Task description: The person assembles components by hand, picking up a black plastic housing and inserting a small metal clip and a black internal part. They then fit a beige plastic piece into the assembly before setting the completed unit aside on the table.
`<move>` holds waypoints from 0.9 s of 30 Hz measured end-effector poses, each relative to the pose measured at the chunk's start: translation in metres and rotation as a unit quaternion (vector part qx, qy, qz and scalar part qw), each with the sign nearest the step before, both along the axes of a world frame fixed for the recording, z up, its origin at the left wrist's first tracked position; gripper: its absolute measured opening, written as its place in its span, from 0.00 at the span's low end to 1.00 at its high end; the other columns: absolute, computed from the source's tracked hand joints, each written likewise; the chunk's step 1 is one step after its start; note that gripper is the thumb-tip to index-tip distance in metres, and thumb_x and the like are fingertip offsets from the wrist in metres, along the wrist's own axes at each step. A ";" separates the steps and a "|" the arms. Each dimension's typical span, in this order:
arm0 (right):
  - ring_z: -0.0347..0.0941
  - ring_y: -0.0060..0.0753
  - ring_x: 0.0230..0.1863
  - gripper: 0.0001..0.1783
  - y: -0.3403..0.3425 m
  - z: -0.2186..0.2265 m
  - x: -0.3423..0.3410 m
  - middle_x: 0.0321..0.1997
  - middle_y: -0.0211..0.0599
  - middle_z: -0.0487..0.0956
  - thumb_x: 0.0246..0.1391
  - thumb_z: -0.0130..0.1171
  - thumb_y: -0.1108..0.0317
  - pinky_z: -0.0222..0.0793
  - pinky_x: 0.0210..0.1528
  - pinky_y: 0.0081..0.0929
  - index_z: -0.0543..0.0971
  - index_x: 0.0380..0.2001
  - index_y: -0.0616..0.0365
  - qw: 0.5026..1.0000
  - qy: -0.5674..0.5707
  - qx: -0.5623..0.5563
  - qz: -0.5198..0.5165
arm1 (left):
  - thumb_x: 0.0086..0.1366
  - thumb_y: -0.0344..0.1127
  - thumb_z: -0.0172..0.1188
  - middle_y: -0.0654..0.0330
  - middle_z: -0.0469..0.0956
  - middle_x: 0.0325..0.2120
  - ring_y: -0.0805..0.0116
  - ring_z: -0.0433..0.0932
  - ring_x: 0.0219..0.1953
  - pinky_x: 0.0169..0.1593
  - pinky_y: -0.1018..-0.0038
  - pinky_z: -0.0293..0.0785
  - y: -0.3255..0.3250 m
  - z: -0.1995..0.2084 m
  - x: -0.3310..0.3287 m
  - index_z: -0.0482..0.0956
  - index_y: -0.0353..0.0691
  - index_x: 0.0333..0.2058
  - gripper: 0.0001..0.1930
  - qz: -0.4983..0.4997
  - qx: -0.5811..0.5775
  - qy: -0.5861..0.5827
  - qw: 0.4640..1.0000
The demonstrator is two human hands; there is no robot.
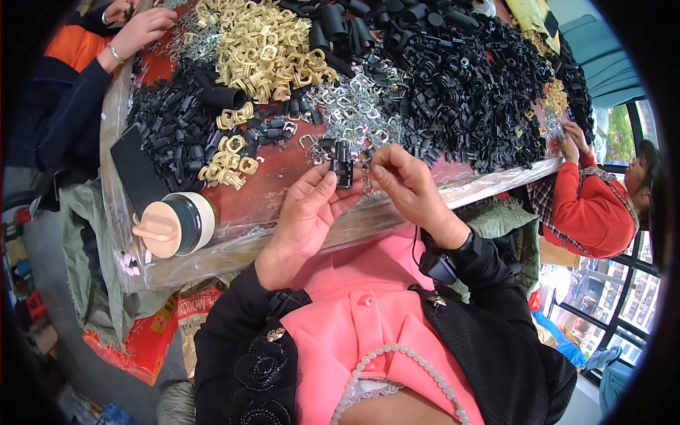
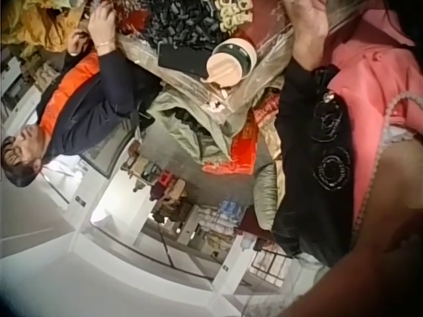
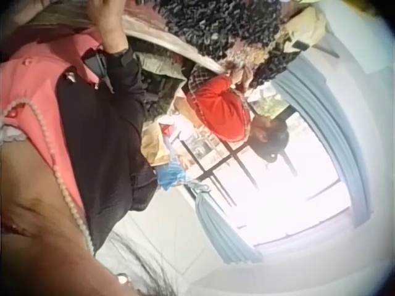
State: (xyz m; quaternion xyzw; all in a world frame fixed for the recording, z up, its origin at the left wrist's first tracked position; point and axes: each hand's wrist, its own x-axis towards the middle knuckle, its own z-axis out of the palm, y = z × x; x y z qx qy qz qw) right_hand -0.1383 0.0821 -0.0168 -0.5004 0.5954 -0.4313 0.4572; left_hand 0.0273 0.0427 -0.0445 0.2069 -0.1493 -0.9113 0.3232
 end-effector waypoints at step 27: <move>0.61 0.33 0.24 0.07 0.013 0.023 0.007 0.23 0.35 0.65 0.38 0.55 0.78 0.58 0.26 0.25 0.69 0.23 0.60 0.858 0.407 -0.277 0.144 | 0.57 0.32 0.52 0.60 0.74 0.34 0.74 0.75 0.32 0.35 0.83 0.71 0.011 0.013 0.001 0.70 0.33 0.42 0.14 -0.072 -0.054 -0.121 0.989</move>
